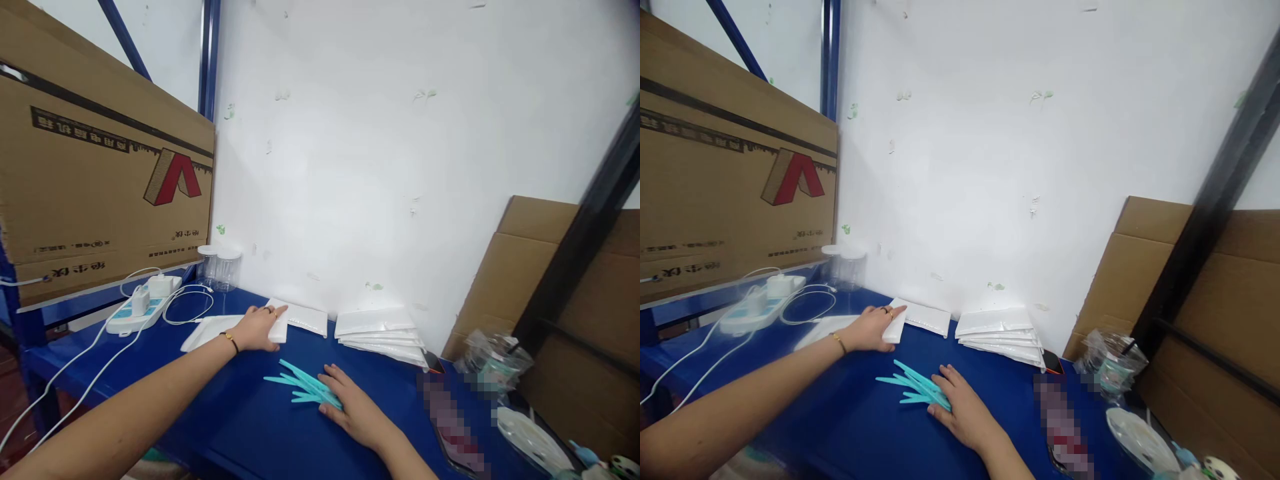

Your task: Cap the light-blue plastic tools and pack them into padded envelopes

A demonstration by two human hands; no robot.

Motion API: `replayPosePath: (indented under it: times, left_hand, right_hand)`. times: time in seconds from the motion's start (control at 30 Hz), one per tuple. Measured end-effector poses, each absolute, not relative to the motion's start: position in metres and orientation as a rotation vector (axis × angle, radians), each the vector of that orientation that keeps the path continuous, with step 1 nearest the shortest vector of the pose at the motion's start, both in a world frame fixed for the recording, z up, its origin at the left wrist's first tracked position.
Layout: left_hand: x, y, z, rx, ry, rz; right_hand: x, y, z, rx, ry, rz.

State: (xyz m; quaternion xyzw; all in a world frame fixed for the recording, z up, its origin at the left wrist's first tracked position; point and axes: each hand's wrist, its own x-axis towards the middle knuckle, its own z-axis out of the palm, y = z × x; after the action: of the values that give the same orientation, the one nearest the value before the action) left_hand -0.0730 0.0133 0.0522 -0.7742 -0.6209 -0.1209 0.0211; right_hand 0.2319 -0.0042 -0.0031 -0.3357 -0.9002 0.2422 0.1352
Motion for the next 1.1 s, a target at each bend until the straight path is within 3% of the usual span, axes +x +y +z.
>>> replayPosePath:
  times: [0.07,0.23,0.37,0.53,1.1]
  left_hand:
    - [-0.078,0.015,0.038,-2.459,-1.993,-0.305]
    - [-0.057,0.013,0.04,-2.648,-1.862,-0.584]
    - [-0.023,0.015,0.039,-2.91,-1.654,-0.377]
    - [-0.002,0.033,0.021,-2.98,-1.838,-0.313]
    - [0.004,0.073,-0.009,-3.02,-1.775,-0.668]
  right_hand:
    - [0.237,0.001,-0.001,-0.986,-2.529,0.686]
    - [0.255,0.024,-0.002,-1.018,-2.264,0.581]
    - [0.259,0.034,-0.01,-1.011,-2.246,0.596]
    - [0.26,0.04,-0.016,-1.019,-2.23,0.573]
    - [0.248,0.031,-0.004,-1.19,-2.572,0.402]
